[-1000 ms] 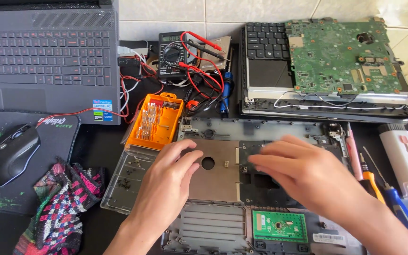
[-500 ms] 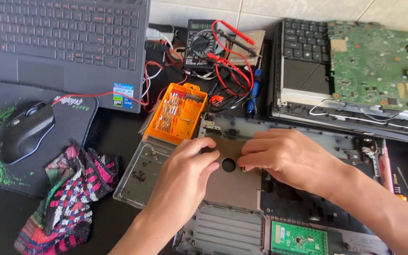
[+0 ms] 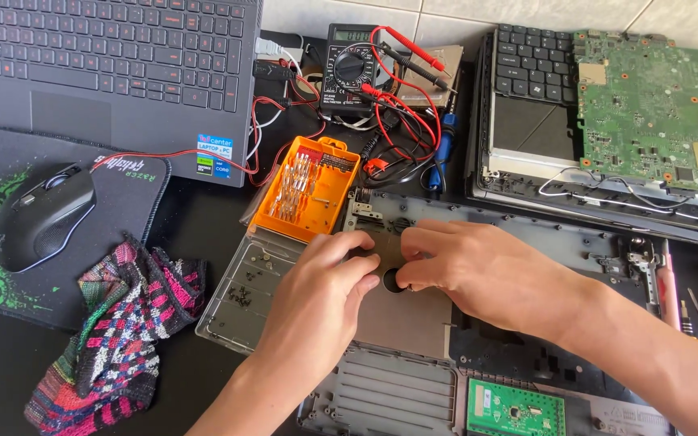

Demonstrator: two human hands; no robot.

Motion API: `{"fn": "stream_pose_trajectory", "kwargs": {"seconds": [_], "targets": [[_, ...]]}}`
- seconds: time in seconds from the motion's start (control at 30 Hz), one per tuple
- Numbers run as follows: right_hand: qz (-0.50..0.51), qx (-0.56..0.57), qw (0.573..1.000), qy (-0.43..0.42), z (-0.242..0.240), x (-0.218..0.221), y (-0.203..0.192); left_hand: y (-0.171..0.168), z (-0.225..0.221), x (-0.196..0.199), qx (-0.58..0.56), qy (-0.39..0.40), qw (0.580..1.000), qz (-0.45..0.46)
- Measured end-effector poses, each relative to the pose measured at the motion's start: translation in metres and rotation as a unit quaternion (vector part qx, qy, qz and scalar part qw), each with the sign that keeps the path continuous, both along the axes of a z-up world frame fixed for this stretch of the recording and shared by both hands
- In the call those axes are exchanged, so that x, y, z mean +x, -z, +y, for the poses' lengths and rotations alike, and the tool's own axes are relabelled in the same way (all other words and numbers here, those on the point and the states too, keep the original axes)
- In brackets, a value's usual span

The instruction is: Repairing a laptop by removing internal components and applying a substance from a bottle

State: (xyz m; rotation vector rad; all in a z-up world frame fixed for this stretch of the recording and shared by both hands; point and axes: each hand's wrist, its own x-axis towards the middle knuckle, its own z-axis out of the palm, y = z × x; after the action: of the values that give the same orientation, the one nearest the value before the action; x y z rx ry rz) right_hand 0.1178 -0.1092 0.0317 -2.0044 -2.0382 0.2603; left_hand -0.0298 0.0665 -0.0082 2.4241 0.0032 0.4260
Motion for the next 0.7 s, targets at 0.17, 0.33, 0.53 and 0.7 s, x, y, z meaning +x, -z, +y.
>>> {"fn": "stream_pose_trajectory", "kwargs": {"seconds": [0.17, 0.33, 0.53, 0.7], "targets": [[-0.013, -0.021, 1.000, -0.003, 0.004, -0.005, 0.002, 0.002, 0.000, -0.001, 0.000, -0.003, 1.000, -0.007], [0.035, -0.027, 0.998, 0.037, 0.004, -0.005, 0.006, 0.004, 0.001, -0.001, 0.001, 0.002, 1.000, -0.014], [0.090, -0.037, 0.992, 0.079, 0.003, -0.008, 0.010, 0.001, 0.001, -0.001, -0.005, 0.000, 1.000, -0.005], [0.101, -0.023, 0.987, 0.123, 0.002, -0.013, 0.012, -0.001, 0.001, -0.001, -0.002, -0.001, 1.000, -0.001]]}}
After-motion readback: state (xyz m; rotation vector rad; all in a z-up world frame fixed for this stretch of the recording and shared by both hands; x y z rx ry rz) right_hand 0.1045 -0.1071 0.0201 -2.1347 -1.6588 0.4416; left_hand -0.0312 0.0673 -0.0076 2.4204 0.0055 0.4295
